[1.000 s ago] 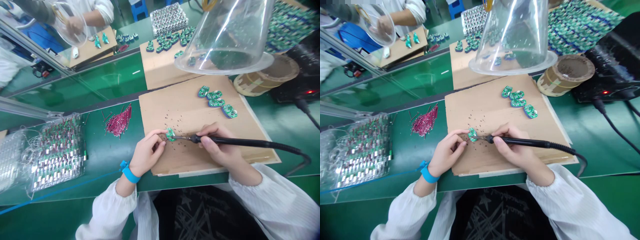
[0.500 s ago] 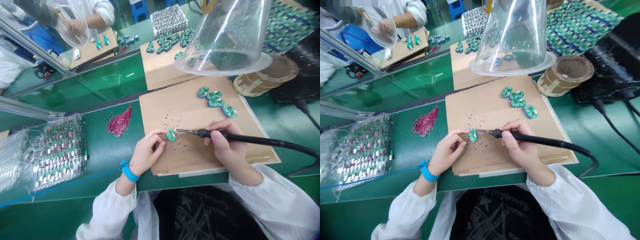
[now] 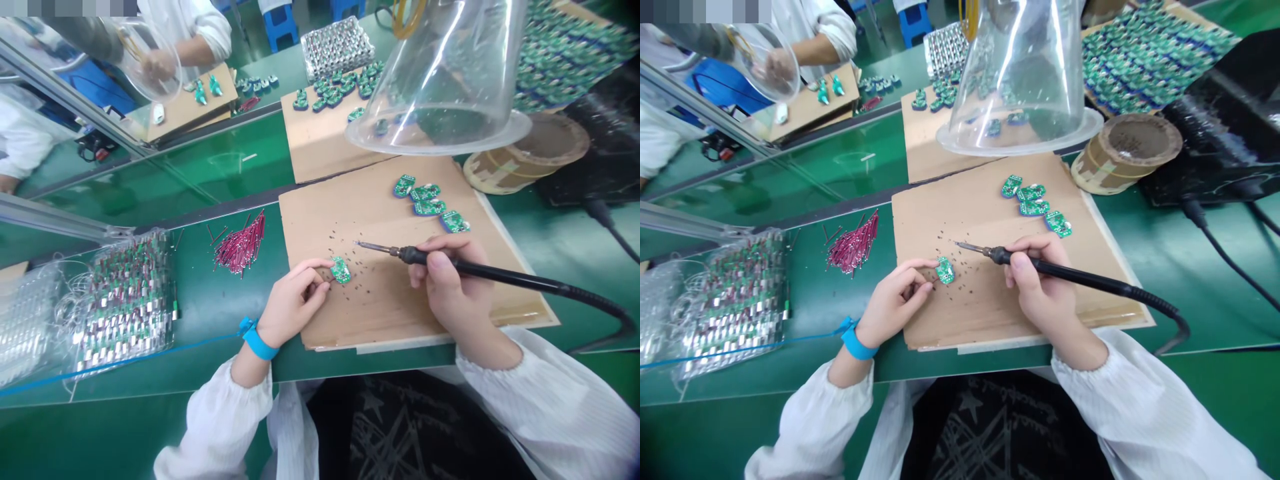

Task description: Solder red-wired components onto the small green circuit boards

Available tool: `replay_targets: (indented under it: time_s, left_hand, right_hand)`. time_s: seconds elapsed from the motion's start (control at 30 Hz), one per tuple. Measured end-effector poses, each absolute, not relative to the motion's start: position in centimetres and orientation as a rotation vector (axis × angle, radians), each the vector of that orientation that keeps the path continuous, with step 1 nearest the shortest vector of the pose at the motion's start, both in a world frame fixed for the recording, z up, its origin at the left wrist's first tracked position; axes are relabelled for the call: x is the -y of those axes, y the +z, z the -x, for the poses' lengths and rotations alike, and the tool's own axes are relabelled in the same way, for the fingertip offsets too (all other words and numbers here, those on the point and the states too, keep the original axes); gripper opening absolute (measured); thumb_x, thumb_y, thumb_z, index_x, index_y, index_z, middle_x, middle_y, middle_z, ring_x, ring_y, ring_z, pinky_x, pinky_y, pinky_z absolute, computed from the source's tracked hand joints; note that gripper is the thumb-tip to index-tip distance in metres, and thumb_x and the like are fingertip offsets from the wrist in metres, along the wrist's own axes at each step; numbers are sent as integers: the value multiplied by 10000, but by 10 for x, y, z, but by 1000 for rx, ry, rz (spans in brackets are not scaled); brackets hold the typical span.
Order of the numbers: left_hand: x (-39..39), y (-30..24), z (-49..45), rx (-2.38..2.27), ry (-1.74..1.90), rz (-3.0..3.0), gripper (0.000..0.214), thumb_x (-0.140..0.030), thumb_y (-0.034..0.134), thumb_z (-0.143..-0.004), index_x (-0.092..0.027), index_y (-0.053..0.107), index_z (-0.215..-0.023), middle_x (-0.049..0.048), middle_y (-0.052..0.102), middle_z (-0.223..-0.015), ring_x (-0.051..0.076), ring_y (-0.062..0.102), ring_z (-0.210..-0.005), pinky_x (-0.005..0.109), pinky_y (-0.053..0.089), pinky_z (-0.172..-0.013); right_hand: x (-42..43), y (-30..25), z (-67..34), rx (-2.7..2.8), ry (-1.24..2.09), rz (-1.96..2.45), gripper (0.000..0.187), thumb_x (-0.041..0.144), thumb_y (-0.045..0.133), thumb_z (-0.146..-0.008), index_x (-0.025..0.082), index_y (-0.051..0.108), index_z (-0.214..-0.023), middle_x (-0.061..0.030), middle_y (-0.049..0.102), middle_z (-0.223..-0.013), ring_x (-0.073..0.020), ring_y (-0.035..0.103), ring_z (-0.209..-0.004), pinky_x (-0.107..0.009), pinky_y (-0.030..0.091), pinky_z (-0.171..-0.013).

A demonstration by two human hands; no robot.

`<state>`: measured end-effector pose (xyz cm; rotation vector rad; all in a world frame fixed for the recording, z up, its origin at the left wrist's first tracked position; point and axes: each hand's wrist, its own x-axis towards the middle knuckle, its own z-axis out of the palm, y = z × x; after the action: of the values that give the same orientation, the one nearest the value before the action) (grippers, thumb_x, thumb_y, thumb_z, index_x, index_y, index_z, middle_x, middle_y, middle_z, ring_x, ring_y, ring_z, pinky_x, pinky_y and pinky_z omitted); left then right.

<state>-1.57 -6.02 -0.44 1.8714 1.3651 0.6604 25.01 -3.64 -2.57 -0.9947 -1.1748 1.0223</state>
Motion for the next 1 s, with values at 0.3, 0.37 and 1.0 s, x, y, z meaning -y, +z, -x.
replay_targets:
  time_s: [0.3,0.37,1.0]
  left_hand:
    - [59,-2,16,-1347,655,-1867,167,-176,572,-994,-180,575,-828,44,654,-1361,61,478,-597,259,449,-636]
    - [59,-3,17,-1348,660,-1865,162,-172,572,-994,-181,576,-833,37,653,-1361,58,478,-601,255,447,-638]
    - [53,-11,37,-1494,733,-2145,120,-291,593,-1023,-198,665,-999,106,561,-1394,117,614,-773,353,568,-829]
  right_hand:
    - [33,-26,-248,1214,999,980,124,373,613,-1003,277,575,-1072,46,531,-681,-148,523,-503,-329,423,-479]
    - [32,-25,-248,1219,997,971,127,369,610,-1007,275,573,-1082,52,522,-668,-146,515,-498,-324,423,-477]
    - [33,-25,-249,1523,1086,1029,152,319,570,-1035,285,683,-1130,-8,703,-839,-162,686,-658,-339,555,-628]
